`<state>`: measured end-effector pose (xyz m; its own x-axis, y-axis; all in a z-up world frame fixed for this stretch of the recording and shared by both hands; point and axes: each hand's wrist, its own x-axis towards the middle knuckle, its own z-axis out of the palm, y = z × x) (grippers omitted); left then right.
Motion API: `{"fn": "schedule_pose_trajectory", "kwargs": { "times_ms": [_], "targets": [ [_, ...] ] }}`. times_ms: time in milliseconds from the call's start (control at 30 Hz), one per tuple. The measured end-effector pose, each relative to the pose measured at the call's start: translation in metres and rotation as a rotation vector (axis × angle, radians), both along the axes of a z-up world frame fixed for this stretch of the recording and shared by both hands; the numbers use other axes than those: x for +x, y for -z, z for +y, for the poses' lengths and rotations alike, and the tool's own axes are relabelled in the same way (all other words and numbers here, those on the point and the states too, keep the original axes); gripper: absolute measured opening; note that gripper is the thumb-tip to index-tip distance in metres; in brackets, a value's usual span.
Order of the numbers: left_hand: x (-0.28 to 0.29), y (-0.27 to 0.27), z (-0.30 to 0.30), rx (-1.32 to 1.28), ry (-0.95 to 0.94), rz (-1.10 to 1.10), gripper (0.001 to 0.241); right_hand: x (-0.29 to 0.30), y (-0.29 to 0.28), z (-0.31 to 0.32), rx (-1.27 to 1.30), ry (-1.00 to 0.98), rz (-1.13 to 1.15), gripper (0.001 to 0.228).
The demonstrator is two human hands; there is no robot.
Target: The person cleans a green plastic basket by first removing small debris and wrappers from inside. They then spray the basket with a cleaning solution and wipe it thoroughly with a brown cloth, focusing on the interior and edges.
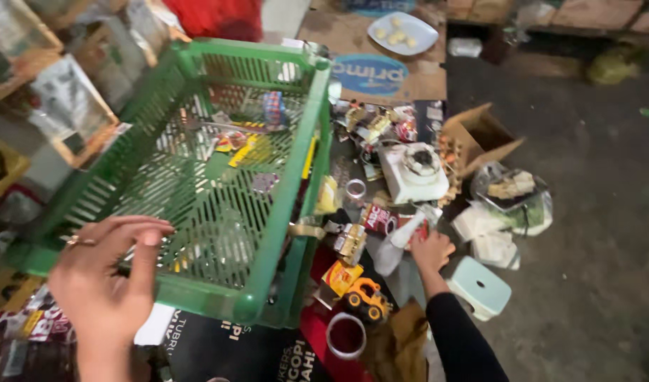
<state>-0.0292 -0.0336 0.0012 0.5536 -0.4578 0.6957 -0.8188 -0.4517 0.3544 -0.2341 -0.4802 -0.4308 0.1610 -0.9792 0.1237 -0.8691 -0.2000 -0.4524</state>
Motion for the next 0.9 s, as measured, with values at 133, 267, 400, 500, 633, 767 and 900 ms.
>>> {"fn": "schedule_pose_trajectory", "kwargs": {
  "times_ms": [133, 267, 400, 500, 633, 767, 900],
  "targets": [
    [0.004, -0.003, 0.001, -0.037, 0.015, 0.003, 0.017, -0.003, 0.001, 0.006, -0.041, -0.099, -0.117, 0.069],
    [0.008, -0.004, 0.005, -0.072, 0.025, -0.013, 0.012, -0.015, -0.023, -0.008, -0.286, -0.162, -0.174, 0.07],
    [0.013, -0.007, 0.008, -0.106, 0.054, -0.031, 0.01, -0.024, -0.119, -0.029, -0.737, -0.244, -0.317, 0.039],
    [0.017, -0.009, 0.01, -0.151, 0.094, -0.058, 0.008, -0.004, -0.241, -0.017, -0.723, -0.394, -0.609, 0.01],
    [0.023, -0.008, 0.017, -0.18, 0.136, -0.069, 0.006, 0.051, -0.39, 0.061, -0.701, -0.793, -0.648, 0.002],
    [0.028, -0.008, 0.023, -0.209, 0.184, -0.046, 0.005, 0.132, -0.465, 0.138, -0.636, -1.268, -0.435, 0.015],
    [0.033, -0.006, 0.029, -0.226, 0.221, -0.04, 0.01, 0.223, -0.48, 0.155, -0.538, -1.358, -0.098, 0.01]
  ]
}}
